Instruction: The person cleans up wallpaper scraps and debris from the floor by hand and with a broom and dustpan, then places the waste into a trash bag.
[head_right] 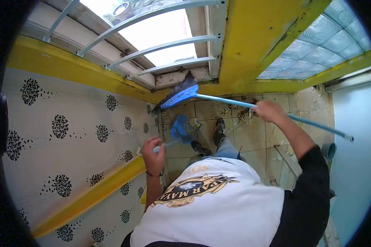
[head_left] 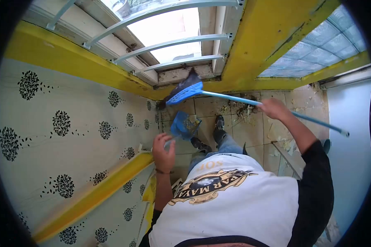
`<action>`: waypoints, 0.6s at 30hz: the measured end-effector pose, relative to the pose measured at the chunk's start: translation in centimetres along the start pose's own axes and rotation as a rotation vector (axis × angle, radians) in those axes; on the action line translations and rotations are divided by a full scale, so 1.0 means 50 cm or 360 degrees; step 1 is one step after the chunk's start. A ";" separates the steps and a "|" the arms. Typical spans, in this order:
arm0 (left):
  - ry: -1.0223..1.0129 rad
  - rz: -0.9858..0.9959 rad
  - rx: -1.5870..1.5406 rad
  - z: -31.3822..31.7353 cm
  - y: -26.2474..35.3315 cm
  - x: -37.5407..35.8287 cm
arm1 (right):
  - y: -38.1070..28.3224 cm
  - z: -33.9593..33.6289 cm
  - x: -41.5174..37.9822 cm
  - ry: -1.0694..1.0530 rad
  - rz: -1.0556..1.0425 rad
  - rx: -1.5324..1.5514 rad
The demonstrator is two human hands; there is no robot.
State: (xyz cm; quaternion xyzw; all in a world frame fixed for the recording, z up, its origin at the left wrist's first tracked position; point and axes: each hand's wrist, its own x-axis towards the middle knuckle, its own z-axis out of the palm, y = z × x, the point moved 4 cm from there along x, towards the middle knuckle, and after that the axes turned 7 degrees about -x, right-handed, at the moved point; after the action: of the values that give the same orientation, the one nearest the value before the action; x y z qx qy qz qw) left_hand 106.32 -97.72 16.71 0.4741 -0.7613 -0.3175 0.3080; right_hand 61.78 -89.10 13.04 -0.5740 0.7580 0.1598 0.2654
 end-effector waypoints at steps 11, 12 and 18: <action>-0.1078 -0.0608 -0.0511 0.212 -0.178 -0.147 | -0.069 0.076 0.090 0.0154 0.0109 0.0325; -0.1183 -0.0838 -0.0635 0.228 -0.232 -0.213 | -0.012 0.097 0.040 0.0076 0.0176 0.0380; -0.0877 -0.1590 -0.0722 0.267 -0.376 -0.398 | 0.094 0.063 -0.215 -0.0060 0.0373 0.0116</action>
State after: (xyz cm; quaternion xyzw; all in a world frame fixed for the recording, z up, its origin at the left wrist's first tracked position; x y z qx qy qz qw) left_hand 113.13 -83.44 -9.32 0.5967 -0.4121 -0.6885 0.0068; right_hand 60.13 -77.57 16.50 -0.4685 0.8200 0.1728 0.2797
